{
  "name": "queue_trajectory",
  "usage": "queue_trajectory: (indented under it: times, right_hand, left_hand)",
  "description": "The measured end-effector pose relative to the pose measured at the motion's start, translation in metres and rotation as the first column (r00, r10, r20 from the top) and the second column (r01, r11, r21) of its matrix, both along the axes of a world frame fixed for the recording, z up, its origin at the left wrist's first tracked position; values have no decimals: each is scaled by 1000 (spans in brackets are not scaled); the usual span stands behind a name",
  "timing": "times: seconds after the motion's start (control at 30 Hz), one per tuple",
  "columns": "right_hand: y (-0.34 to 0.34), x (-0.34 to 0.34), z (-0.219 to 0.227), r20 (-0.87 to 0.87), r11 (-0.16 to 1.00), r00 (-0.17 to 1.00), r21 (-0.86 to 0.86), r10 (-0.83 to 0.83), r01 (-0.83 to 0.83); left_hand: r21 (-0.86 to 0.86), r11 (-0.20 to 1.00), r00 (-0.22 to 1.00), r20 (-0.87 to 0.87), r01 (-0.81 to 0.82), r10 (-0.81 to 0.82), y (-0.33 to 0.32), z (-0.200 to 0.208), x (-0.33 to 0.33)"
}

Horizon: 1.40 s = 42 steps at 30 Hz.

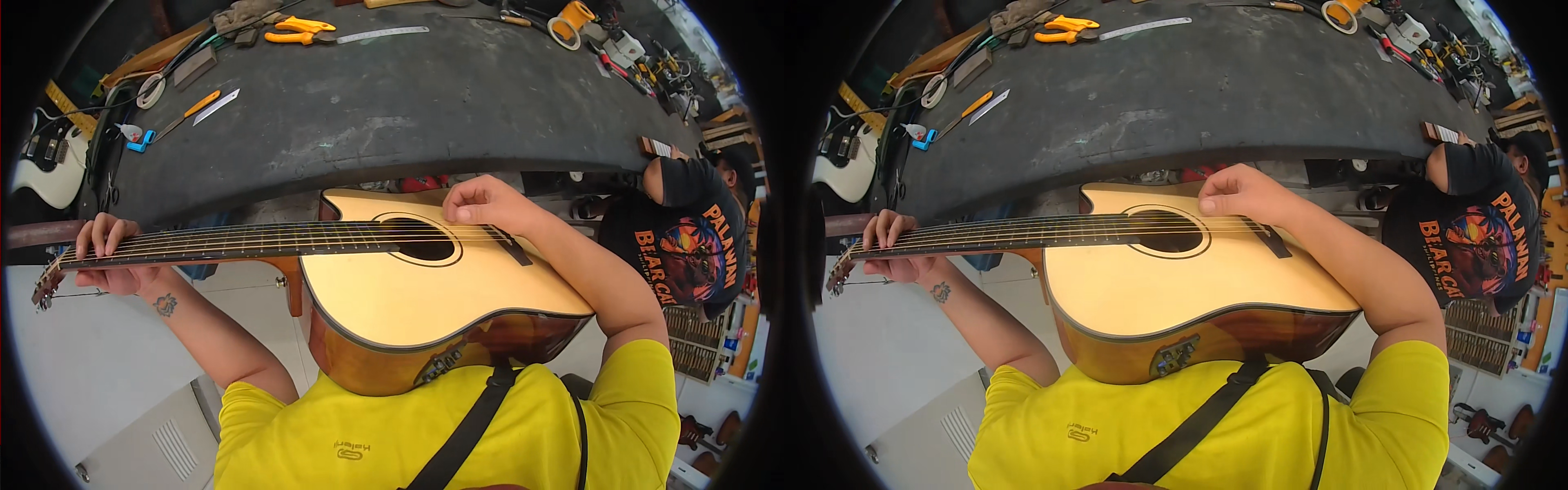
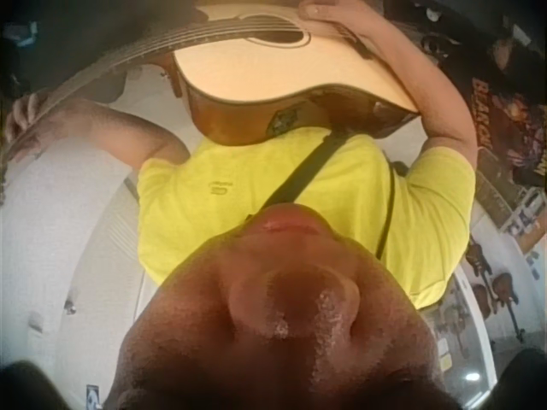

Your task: The person holds an acoustic guitar, presses down on the strings along the neck with one hand, and plucks the strings with the other hand.

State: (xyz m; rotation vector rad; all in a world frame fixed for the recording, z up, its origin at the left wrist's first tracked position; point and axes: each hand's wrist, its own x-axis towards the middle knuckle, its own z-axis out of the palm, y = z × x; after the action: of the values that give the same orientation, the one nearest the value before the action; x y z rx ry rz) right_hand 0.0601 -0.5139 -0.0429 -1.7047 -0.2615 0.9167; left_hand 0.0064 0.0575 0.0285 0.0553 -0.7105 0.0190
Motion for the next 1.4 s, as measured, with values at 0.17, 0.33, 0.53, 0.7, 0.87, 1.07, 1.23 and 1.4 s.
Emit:
queue_trajectory:
  times: [0.17,0.33,0.53,0.7,0.87,1.07,1.23,1.4]
  right_hand:
    - [5,1,6,45,994,996,65,81,-84]
    - [4,2,9,28,997,998,43,59,-60]
    - [3,5,13,75,987,989,91,127,-134]
    - [-3,11,4,-25,990,992,70,124,-122]
    - [4,8,7,25,989,992,76,124,-125]
    - [-1,1,10,3,991,997,109,82,-81]
    - [6,5,13,38,991,992,58,121,-123]
    - [4,-2,17,509,969,858,169,72,-181]
  left_hand:
    - [78,925,928,35,-372,370,4,-1,5]
    - [207,708,728,35,-675,684,-12,-3,11]
    - [132,810,797,-143,-572,586,13,20,4]
    - [135,836,817,-178,-532,549,32,28,9]
    - [85,812,787,-207,-577,581,44,26,2]
    - [403,771,805,-124,-494,581,-5,27,0]
    - [68,793,770,-204,-605,605,66,37,1]
    - [217,867,849,-200,-449,490,65,31,2]
